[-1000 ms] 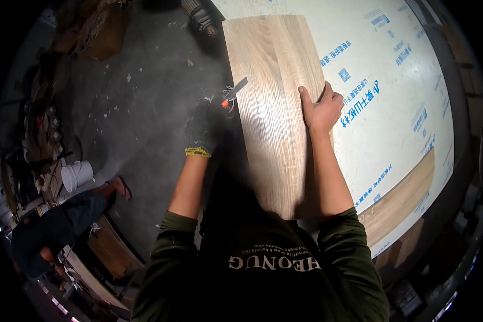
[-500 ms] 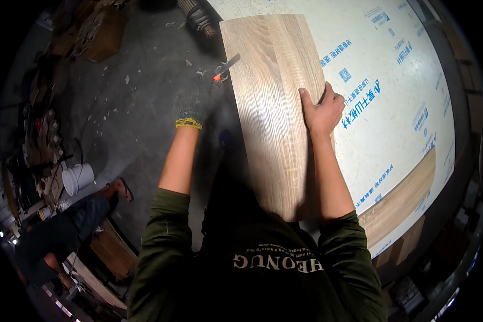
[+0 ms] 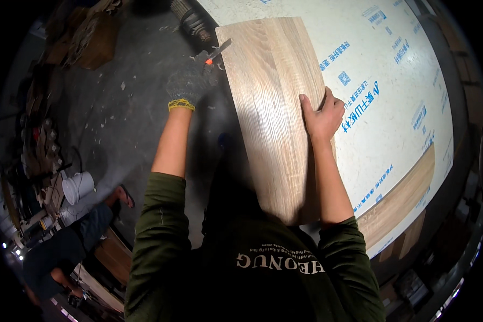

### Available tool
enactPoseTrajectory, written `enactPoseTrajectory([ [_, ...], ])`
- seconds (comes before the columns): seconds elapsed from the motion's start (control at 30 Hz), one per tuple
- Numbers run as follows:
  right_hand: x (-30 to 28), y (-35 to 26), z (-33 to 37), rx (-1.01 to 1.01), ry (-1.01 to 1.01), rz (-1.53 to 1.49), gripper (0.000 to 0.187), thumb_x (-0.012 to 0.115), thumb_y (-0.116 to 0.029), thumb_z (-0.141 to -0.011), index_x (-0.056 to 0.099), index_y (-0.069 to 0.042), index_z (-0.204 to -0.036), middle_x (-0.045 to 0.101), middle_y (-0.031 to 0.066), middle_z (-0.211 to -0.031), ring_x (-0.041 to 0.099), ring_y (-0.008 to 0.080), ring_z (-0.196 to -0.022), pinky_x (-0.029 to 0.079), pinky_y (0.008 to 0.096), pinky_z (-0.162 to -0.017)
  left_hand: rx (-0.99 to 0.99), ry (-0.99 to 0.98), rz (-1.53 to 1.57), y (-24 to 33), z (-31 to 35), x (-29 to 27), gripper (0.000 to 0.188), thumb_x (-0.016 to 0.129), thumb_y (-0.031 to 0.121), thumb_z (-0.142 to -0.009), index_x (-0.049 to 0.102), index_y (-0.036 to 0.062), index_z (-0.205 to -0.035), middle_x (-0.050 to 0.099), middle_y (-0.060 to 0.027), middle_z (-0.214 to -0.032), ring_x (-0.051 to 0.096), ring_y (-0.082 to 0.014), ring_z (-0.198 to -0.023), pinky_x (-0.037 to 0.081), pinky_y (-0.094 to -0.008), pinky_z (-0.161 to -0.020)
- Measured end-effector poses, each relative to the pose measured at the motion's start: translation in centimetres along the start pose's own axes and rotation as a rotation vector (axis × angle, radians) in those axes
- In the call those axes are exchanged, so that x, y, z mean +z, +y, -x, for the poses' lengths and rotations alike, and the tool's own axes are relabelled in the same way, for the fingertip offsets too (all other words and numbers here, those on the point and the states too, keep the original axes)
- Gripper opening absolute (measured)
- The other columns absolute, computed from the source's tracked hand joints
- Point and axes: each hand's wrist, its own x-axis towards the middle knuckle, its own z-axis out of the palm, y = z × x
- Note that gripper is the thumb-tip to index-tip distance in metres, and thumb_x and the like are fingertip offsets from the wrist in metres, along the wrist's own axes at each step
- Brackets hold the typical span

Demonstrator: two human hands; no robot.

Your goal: Trimming the edges of a curved wooden panel using a utility knife.

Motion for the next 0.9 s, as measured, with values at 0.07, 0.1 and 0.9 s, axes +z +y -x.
enactPoseTrajectory([
  [0.07,0.0,-0.3,0.0,-0.003,0.003,-0.004,0.079,0.075,-0.054,-0.069,0.056,-0.005,-0.129,0.052,0.0142,-0.106,0.05,0.0291,-0.101,0.043,0.0407,-0.09,-0.006,-0.01,0.02,-0.7,-0.9,0.1,0.047,0.045,0.048,-0.094,0.06,0.0154,-0.125,0.061,-0.015,-0.122,0.06,-0.0344,-0.107,0.049,-0.0462,-0.089],
  [0.1,0.0,-0.4,0.0,-0.006,0.007,-0.011,0.079,0.075,-0.053,-0.069,0.056,-0.005,-0.128,0.052,0.0141,-0.106,0.05,0.0291,-0.101,0.043,0.0407,-0.09,-0.004,-0.011,0.021,-1.2,-1.5,0.3,0.047,0.045,0.048,-0.094,0.06,0.0154,-0.125,0.061,-0.015,-0.122,0.06,-0.0344,-0.107,0.049,-0.0462,-0.089],
  [0.9,0.8,0.1,-0.1,0.002,0.04,-0.02,0.077,0.076,-0.053,-0.068,0.058,-0.007,-0.127,0.052,0.013,-0.105,0.051,0.0291,-0.101,0.043,0.0401,-0.091,-0.125,-0.328,0.03,-9.6,14.2,8.8,0.036,0.052,0.035,-0.089,0.063,0.0019,-0.098,0.064,-0.0256,-0.098,0.06,-0.0433,-0.096,0.046,-0.0476,-0.082],
])
